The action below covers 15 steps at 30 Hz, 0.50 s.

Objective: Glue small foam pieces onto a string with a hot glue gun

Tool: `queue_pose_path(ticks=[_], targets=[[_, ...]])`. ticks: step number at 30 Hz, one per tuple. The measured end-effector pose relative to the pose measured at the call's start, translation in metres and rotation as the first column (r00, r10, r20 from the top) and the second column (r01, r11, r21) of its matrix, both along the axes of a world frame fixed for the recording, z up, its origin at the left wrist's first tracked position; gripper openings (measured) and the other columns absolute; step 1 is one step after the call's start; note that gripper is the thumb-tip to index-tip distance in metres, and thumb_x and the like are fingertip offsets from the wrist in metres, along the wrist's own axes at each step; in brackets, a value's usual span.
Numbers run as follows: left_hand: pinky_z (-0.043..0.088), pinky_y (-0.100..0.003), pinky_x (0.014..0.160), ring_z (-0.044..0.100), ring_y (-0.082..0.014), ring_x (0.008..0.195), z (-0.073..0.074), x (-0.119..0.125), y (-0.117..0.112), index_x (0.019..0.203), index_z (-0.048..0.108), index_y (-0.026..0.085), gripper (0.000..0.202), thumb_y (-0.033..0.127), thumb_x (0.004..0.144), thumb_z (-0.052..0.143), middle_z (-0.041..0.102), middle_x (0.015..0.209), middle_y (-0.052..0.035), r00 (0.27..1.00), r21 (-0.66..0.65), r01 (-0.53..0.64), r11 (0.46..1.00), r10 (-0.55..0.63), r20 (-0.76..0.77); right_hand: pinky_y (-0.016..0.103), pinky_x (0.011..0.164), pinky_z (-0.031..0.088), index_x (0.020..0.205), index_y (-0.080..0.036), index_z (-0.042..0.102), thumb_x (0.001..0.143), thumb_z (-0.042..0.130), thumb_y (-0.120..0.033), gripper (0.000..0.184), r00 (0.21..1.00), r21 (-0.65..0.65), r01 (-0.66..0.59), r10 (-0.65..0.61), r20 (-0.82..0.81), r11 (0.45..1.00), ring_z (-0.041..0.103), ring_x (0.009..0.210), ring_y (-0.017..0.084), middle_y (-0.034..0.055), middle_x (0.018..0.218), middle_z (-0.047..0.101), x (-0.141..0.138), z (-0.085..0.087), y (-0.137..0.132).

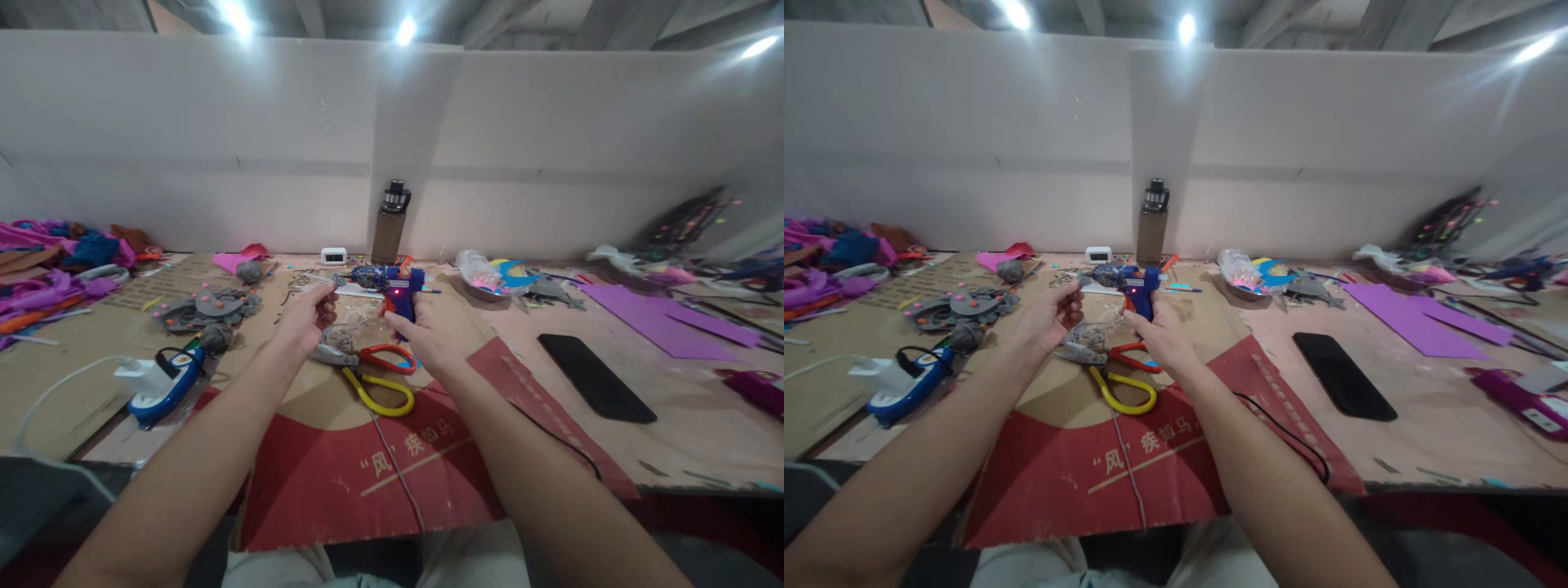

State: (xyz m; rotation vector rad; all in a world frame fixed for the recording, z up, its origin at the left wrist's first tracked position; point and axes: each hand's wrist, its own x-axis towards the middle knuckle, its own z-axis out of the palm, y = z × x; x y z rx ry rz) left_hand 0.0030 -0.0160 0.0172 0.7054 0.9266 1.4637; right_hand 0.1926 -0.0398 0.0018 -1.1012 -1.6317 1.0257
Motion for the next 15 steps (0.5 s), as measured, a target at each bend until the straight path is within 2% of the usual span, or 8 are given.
queue_pose_path(ticks=[15], targets=[[0.035,-0.015,0.039,0.044,-0.0027,0.043,0.0030,0.0011,-0.0019,0.066,0.058,0.012,0.017,0.020,0.061,0.073,0.055,0.058,0.0018,1.000,0.015,-0.007,1.000,0.007,-0.007,0.025,0.056,0.046,0.103,-0.025,0.044,0.080,0.050,-0.040,0.028,0.999,0.018,0.015,-0.015,0.039,1.000,0.050,0.059,0.012,0.0003,0.080,0.054,0.0010,-0.0050,0.0034]])
